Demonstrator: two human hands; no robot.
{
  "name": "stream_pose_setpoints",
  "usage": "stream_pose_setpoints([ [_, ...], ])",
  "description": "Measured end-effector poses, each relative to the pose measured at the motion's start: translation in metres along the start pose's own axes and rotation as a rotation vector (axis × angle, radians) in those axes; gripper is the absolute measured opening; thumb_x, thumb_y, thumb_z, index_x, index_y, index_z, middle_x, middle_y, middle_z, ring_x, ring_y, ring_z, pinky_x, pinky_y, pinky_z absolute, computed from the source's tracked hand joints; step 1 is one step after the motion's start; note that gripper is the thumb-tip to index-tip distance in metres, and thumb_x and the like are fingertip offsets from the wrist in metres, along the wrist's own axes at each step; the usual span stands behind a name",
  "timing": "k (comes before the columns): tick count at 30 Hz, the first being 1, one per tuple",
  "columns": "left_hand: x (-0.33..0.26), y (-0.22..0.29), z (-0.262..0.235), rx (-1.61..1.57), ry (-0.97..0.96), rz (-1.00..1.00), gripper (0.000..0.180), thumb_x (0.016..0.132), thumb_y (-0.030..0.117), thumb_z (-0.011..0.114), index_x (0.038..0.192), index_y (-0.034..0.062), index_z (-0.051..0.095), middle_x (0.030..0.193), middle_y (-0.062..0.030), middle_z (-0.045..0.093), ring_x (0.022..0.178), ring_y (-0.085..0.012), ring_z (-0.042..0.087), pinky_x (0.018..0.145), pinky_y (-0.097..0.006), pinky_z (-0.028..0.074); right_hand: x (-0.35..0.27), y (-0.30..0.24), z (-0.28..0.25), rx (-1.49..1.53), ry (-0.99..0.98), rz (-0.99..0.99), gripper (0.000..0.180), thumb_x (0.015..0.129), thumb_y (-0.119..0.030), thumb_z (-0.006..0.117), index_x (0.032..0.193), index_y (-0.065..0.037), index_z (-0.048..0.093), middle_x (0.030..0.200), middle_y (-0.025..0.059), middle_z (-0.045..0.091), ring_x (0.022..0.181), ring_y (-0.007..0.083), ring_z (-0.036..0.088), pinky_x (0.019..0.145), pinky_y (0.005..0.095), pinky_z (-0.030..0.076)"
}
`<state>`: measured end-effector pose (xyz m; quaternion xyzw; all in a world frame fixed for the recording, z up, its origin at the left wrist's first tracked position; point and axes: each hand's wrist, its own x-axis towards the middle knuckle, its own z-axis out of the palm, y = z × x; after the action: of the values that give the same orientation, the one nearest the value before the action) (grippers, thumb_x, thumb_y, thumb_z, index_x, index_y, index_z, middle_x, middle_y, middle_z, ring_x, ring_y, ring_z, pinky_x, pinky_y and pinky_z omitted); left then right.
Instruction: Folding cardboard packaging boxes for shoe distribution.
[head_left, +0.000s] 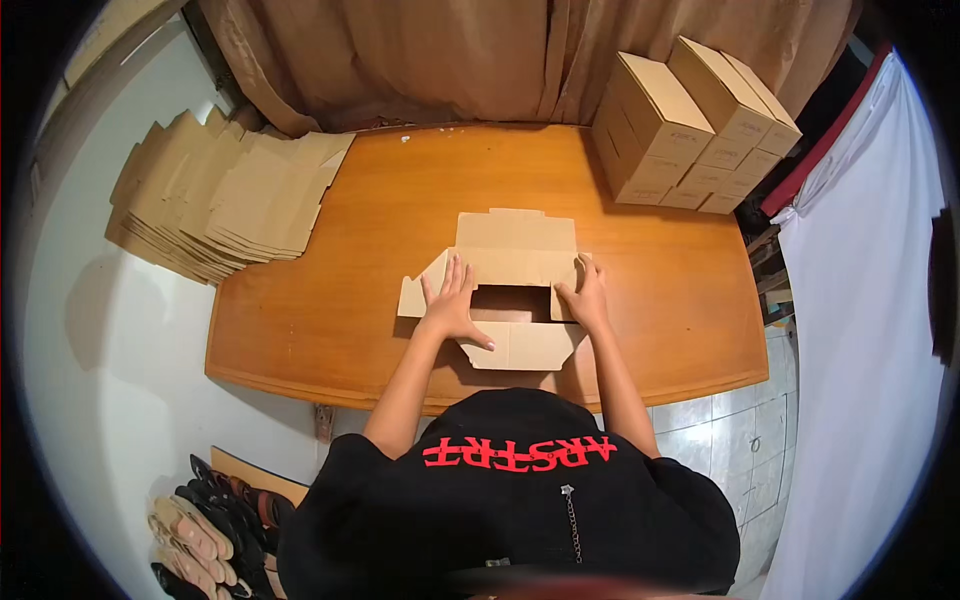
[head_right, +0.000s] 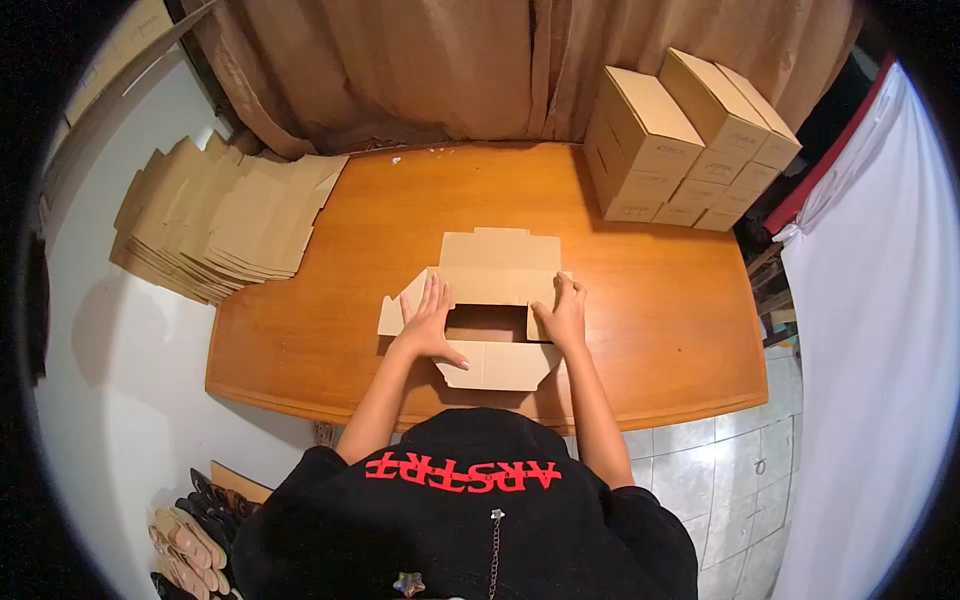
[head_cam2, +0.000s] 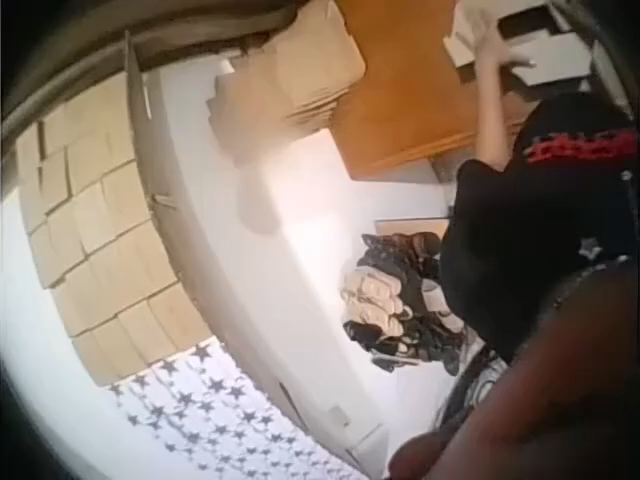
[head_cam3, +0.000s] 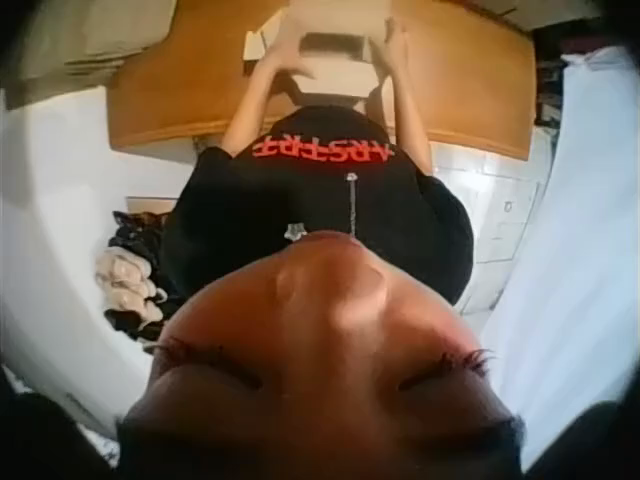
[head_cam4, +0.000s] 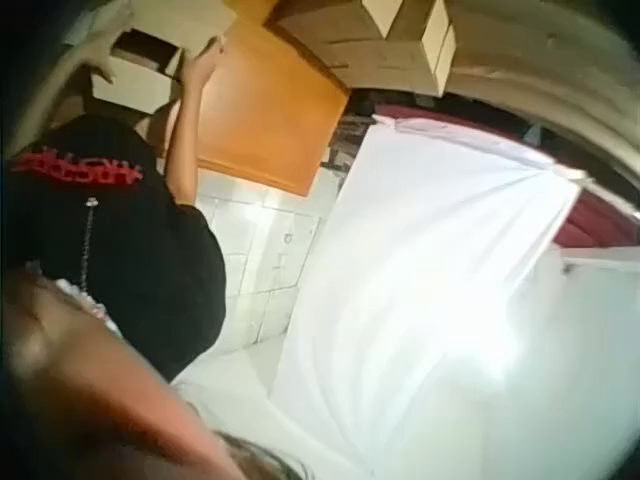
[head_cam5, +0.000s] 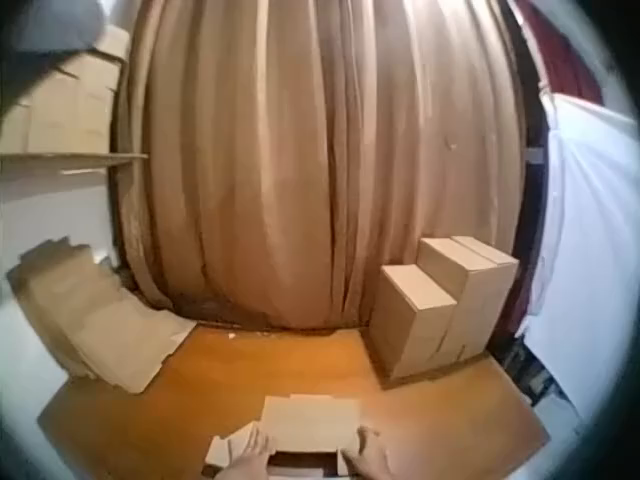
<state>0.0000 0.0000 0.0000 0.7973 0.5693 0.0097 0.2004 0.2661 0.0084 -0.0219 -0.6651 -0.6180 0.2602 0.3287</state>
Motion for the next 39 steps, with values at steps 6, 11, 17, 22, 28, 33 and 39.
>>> stream_pose_setpoints([
  [6,-0.002,0.0,0.002,0.01,0.017,0.015,0.148,0.024,0.069,0.075,0.142,0.0032,0.012,0.147,-0.0233,-0.003,0.138,-0.0292,-0.008,0.101,-0.062,-0.009,-0.004,-0.025,0.005,-0.363,0.114,0.145,0.082,0.067,-0.021,0.074,0.133,-0.01,0.027,0.122,0.0202,0.04,0.103,0.0387,0.051,0.08,0.0467,0.046],
  [11,-0.009,-0.013,-0.004,-0.208,0.108,0.008,0.131,0.039,0.064,0.076,0.14,0.0034,0.02,0.147,-0.0215,0.003,0.137,-0.0325,-0.003,0.104,-0.058,-0.003,-0.004,-0.029,0.009,-0.547,0.095,0.239,0.087,0.066,-0.022,0.075,0.134,-0.01,0.023,0.115,0.0198,0.043,0.094,0.037,0.055,0.074,0.0462,0.048],
  [17,-0.029,-0.036,-0.02,-0.247,0.356,-0.511,0.087,0.068,0.045,0.07,0.132,-0.0019,0.035,0.14,-0.0245,0.027,0.132,-0.0353,0.023,0.105,-0.051,0.018,0.001,-0.035,0.007,-0.505,0.084,0.29,0.091,0.064,-0.023,0.076,0.135,-0.009,0.021,0.112,0.0196,0.043,0.091,0.0385,0.057,0.074,0.0467,0.048],
  [22,-0.035,-0.051,-0.026,-0.594,0.475,-0.376,0.071,0.072,0.039,0.068,0.122,-0.0056,0.045,0.113,-0.0231,0.056,0.109,-0.0328,0.053,0.094,-0.038,0.039,0.003,-0.05,-0.003,-0.463,0.016,0.248,0.099,0.058,-0.028,0.079,0.135,-0.011,0.021,0.118,0.0214,0.039,0.096,0.0399,0.054,0.077,0.0484,0.047],
  [28,-0.031,-0.006,-0.036,-0.77,0.428,0.078,0.054,0.078,0.037,0.063,0.115,-0.0014,0.055,0.115,-0.0213,0.057,0.107,-0.0324,0.054,0.092,-0.036,0.041,0.005,-0.04,0.0,-0.549,0.01,0.111,0.104,0.053,-0.034,0.082,0.137,-0.013,0.024,0.137,0.0239,0.023,0.108,0.0412,0.046,0.08,0.0493,0.046],
  [33,-0.018,-0.002,-0.013,-0.507,0.227,0.174,0.06,0.079,0.05,0.058,0.116,0.0025,0.057,0.121,-0.0169,0.054,0.116,-0.0285,0.047,0.098,-0.038,0.033,0.008,-0.036,0.001,-0.51,0.006,0.092,0.102,0.055,-0.037,0.081,0.137,-0.013,0.025,0.139,0.0229,0.021,0.109,0.041,0.045,0.079,0.0492,0.047],
  [39,-0.016,0.006,-0.013,-0.259,0.0,0.075,0.067,0.079,0.061,0.048,0.122,0.0095,0.054,0.129,-0.0055,0.051,0.129,-0.0243,0.031,0.102,-0.044,0.015,0.006,-0.037,0.0,-0.517,-0.003,0.074,0.098,0.058,-0.041,0.078,0.136,-0.011,0.026,0.139,0.0239,0.02,0.107,0.0414,0.046,0.077,0.049,0.048],
])
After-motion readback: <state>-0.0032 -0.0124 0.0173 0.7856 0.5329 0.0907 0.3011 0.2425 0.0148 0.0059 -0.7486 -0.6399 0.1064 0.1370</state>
